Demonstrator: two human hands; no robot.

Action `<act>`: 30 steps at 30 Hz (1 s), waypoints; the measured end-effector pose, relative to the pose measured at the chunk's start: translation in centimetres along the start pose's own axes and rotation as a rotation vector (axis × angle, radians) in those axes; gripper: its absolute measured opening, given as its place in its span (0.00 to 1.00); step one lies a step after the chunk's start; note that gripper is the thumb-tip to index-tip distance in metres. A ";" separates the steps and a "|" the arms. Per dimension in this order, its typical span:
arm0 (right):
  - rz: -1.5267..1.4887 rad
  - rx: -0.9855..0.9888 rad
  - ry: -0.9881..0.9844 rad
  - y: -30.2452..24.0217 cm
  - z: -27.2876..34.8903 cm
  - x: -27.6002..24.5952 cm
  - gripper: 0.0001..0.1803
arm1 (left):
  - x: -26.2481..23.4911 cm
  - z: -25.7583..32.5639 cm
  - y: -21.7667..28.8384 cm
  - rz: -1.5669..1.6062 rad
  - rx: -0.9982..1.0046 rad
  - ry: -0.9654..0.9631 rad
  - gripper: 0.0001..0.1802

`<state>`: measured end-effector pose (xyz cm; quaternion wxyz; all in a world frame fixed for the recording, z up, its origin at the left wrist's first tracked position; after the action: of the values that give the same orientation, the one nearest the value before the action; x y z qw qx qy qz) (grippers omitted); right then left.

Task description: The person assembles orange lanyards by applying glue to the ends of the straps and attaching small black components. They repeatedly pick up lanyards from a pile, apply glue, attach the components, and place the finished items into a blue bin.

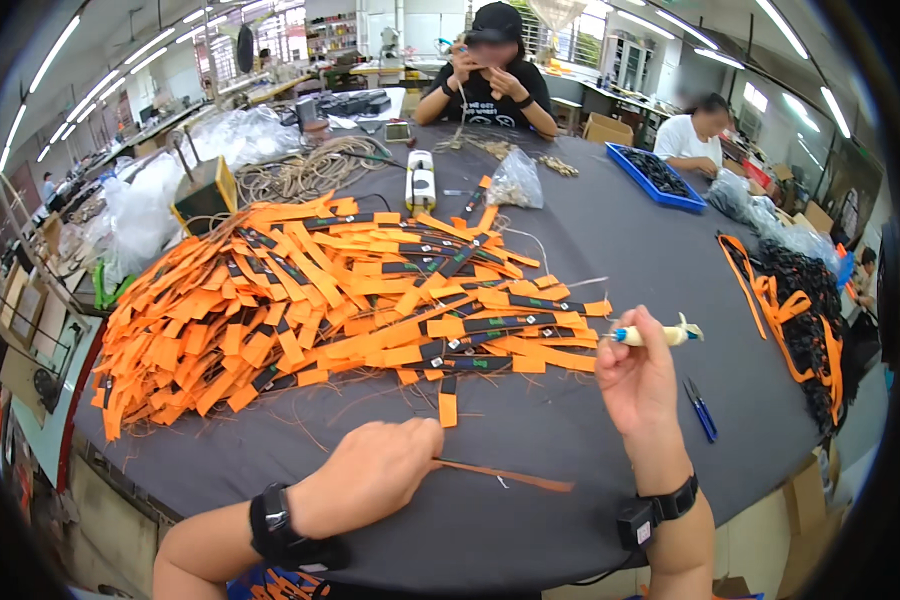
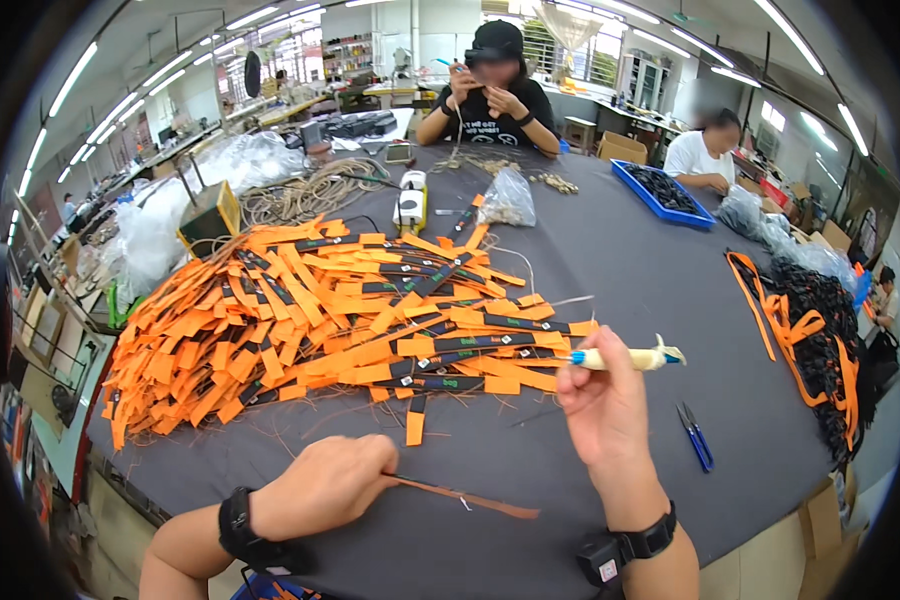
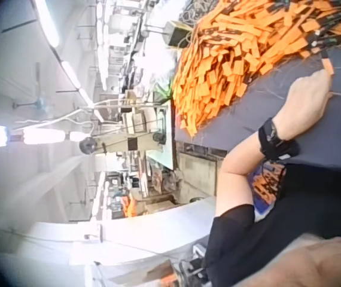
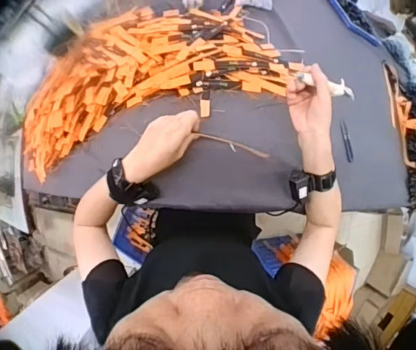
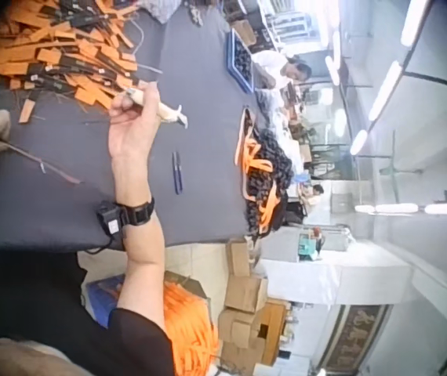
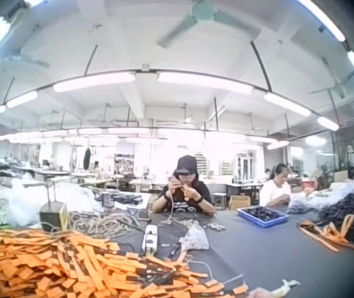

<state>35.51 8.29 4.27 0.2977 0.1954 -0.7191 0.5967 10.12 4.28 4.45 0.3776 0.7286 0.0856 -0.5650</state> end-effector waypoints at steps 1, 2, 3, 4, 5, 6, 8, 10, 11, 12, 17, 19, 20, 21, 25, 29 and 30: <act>-0.004 -0.008 0.015 -0.5 0.1 -0.3 0.13 | -1.0 1.1 -0.7 -0.031 -0.064 0.025 0.08; -0.007 -0.016 0.031 -0.9 0.2 -0.5 0.13 | -2.1 2.4 -1.8 -0.063 -0.128 0.050 0.06; 0.013 -0.044 0.056 -2.1 0.8 -0.4 0.13 | -3.8 3.9 -2.1 -0.125 -0.076 0.177 0.07; 0.000 -0.041 0.031 -2.1 0.7 0.1 0.13 | -5.8 6.2 -2.2 -0.194 -0.030 0.288 0.12; 0.002 -0.050 0.024 -2.4 0.7 -0.1 0.13 | -6.7 8.0 -3.9 -0.250 -0.135 0.243 0.17; -0.005 -0.051 0.009 -2.3 0.5 -0.1 0.13 | -8.0 10.4 -5.0 -0.287 -0.189 0.315 0.18; -0.006 -0.051 0.015 -2.4 0.4 -0.2 0.12 | -9.5 15.3 -7.5 -0.303 -0.307 0.405 0.17; 0.008 -0.057 0.024 -2.7 0.4 -0.8 0.12 | -10.2 19.5 -9.8 -0.365 -0.419 0.448 0.18; -0.024 -0.038 0.018 -2.0 -0.1 -0.8 0.12 | -10.2 20.7 -9.6 -0.473 -0.478 0.404 0.19; -0.039 -0.031 0.020 -2.1 -0.3 -0.8 0.12 | -10.4 21.2 -9.3 -0.565 -0.521 0.364 0.20; -0.135 -0.049 0.008 -4.0 -0.4 -0.3 0.12 | -10.2 13.8 -5.2 -0.305 -0.303 0.144 0.23; -0.158 -0.062 -0.004 -4.5 -0.1 -0.7 0.11 | -9.2 8.0 -2.1 -0.199 -0.062 -0.021 0.22; -0.153 -0.059 0.001 -4.6 -0.1 -1.1 0.11 | -8.1 4.7 -1.0 -0.166 0.054 -0.099 0.21; -0.133 -0.074 0.032 -5.3 0.5 -2.5 0.11 | -6.5 0.5 -0.2 -0.160 0.158 -0.119 0.20; -0.072 -0.088 0.078 -6.5 0.9 -3.7 0.11 | -2.1 -11.8 0.3 -0.245 0.252 -0.008 0.14; -0.110 -0.095 0.075 -5.7 0.8 -5.0 0.12 | -0.4 -19.0 -1.1 -0.351 0.148 0.255 0.12; -0.139 -0.085 0.085 -5.1 1.0 -5.8 0.12 | 0.1 -19.8 -1.2 -0.391 0.122 0.286 0.11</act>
<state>42.91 5.85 4.13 0.3766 0.2065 -0.7152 0.5514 24.50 17.90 5.29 0.2005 0.7922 0.2432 -0.5225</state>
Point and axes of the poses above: each hand's wrist, its own z-axis away from the middle knuckle, its own x-axis out of the palm, y = z × x, the point moved 10 cm from there along -z, towards the middle knuckle, and after that the axes turned 7 degrees about -y, right-handed, at the moved point
